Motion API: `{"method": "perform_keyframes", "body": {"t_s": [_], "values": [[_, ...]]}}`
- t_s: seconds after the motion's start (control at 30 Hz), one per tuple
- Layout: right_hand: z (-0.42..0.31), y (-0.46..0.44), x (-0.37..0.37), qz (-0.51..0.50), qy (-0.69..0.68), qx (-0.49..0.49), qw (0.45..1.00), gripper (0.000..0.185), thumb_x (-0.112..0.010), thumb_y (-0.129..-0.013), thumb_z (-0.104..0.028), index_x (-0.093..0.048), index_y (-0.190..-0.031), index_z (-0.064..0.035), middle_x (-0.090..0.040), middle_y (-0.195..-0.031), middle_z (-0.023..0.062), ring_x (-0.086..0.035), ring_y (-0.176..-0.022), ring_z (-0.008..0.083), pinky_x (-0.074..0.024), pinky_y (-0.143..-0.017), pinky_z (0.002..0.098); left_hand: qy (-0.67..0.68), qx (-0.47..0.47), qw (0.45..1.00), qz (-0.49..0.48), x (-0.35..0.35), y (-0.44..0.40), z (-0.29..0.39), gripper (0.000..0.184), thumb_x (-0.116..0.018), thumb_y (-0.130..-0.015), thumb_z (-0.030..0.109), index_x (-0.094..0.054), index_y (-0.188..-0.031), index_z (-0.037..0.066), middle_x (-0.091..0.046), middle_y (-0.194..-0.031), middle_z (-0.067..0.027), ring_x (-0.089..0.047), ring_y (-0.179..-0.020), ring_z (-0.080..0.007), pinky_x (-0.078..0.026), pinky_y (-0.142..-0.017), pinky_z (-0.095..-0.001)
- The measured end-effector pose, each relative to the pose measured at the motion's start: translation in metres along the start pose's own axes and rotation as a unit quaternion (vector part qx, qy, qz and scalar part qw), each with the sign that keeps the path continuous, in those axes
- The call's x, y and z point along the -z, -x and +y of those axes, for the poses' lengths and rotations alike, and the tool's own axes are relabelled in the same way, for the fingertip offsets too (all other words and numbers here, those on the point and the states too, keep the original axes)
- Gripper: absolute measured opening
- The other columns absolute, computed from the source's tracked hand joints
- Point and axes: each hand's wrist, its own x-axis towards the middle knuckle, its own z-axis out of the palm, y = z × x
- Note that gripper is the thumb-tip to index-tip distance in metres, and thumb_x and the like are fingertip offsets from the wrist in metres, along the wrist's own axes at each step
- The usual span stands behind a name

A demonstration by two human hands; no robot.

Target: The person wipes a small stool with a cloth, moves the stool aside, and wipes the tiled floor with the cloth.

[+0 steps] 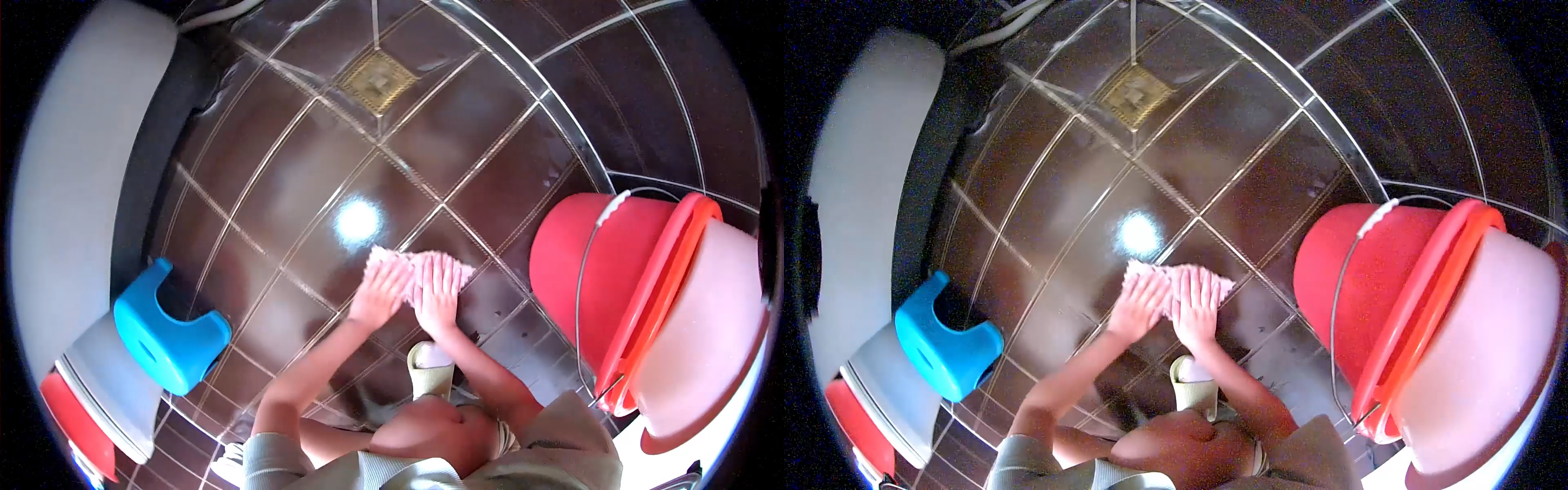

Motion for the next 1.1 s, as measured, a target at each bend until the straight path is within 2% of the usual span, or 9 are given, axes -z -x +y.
{"method": "perform_keyframes", "body": {"t_s": [0.07,0.27,0.4,0.53,0.6,0.7,0.93,1.0,1.1], "values": [[-0.012,-0.035,0.002,0.011,-0.061,0.034,0.998,0.064,-0.043,-0.09,-0.03,-0.026,-0.144,0.0021,-0.025,-0.15,0.0203,-0.019,-0.14,0.0383,-0.0078,-0.115,0.0513,0.007,0.052,0.999,0.012,0.01,0.002,-0.028,0.063,-0.037,-0.094,0.04,-0.023,-0.148,0.011,-0.019,-0.155,-0.0087,-0.015,-0.143,-0.0262,-0.003,-0.116,-0.0478],[-0.087,-0.12,-0.02,0.048,0.006,0.111,0.993,0.066,-0.046,-0.089,-0.032,-0.027,-0.144,-0.0015,-0.027,-0.15,0.0168,-0.021,-0.14,0.034,-0.0123,-0.115,0.0494,0.028,0.266,0.96,0.088,0.023,0.002,-0.094,0.06,-0.031,-0.097,0.036,-0.019,-0.148,0.007,-0.013,-0.156,-0.0105,-0.007,-0.144,-0.026,-0.001,-0.117,-0.0466],[-0.108,-0.072,-0.028,-0.033,0.039,0.218,0.975,0.059,-0.043,-0.091,-0.032,-0.035,-0.142,-0.0043,-0.03,-0.149,0.0135,-0.023,-0.14,0.0316,-0.0114,-0.115,0.0495,0.041,0.307,0.949,0.052,-0.004,0.065,-0.054,0.063,-0.033,-0.094,0.036,-0.02,-0.148,0.005,-0.012,-0.156,-0.0116,-0.006,-0.144,-0.0296,0.0,-0.116,-0.0488],[-0.121,0.011,-0.035,-0.1,-0.067,0.333,0.935,0.057,-0.045,-0.09,-0.028,-0.038,-0.139,0.0009,-0.037,-0.145,0.0167,-0.027,-0.138,0.0336,-0.0128,-0.115,0.048,0.093,0.388,0.916,-0.031,-0.031,0.138,0.02,0.066,-0.037,-0.092,0.034,-0.02,-0.148,0.004,-0.013,-0.156,-0.0126,-0.007,-0.144,-0.0305,-0.001,-0.116,-0.0501],[-0.128,0.039,-0.04,-0.118,-0.041,0.364,0.923,0.058,-0.045,-0.089,-0.027,-0.037,-0.139,0.0011,-0.035,-0.146,0.0157,-0.026,-0.139,0.0315,-0.013,-0.115,0.0466,0.11,0.427,0.898,0.011,-0.049,0.163,0.049,0.067,-0.04,-0.09,0.033,-0.021,-0.147,0.002,-0.014,-0.155,-0.0139,-0.008,-0.144,-0.0315,-0.002,-0.116,-0.0499],[-0.137,0.054,-0.049,-0.113,0.003,0.412,0.904,0.057,-0.044,-0.088,-0.026,-0.039,-0.138,0.0006,-0.036,-0.146,0.0148,-0.026,-0.139,0.0291,-0.0133,-0.116,0.0449,0.142,0.417,0.895,0.07,-0.073,0.187,0.059,0.066,-0.04,-0.09,0.033,-0.024,-0.146,0.002,-0.017,-0.155,-0.0125,-0.01,-0.144,-0.0299,-0.003,-0.117,-0.0483],[-0.171,-0.011,-0.039,-0.189,0.098,0.626,0.75,0.068,-0.053,-0.084,-0.036,-0.036,-0.14,-0.0008,-0.029,-0.149,0.0154,-0.02,-0.141,0.0304,-0.0134,-0.116,0.0457,0.106,0.382,0.905,0.153,-0.084,0.239,0.013,0.071,-0.042,-0.091,0.047,-0.022,-0.148,0.01,-0.019,-0.155,-0.0082,-0.015,-0.143,-0.0246,-0.008,-0.117,-0.0442],[-0.197,-0.016,-0.041,-0.2,0.143,0.624,0.742,0.075,-0.056,-0.082,-0.037,-0.029,-0.143,-0.0026,-0.022,-0.152,0.013,-0.015,-0.143,0.0285,-0.0125,-0.116,0.0451,0.108,0.396,0.897,0.162,-0.092,0.252,0.006,0.07,-0.04,-0.093,0.045,-0.019,-0.149,0.01,-0.017,-0.155,-0.0066,-0.014,-0.143,-0.0234,-0.009,-0.116,-0.0427],[-0.222,0.012,-0.059,-0.128,0.107,0.555,0.815,0.076,-0.054,-0.085,-0.037,-0.023,-0.145,-0.0031,-0.021,-0.153,0.0117,-0.015,-0.143,0.0277,-0.0121,-0.115,0.0469,0.078,0.394,0.896,0.189,-0.098,0.276,-0.001,0.065,-0.04,-0.094,0.037,-0.021,-0.148,0.006,-0.019,-0.154,-0.0105,-0.016,-0.143,-0.0262,-0.011,-0.116,-0.0438]]}}
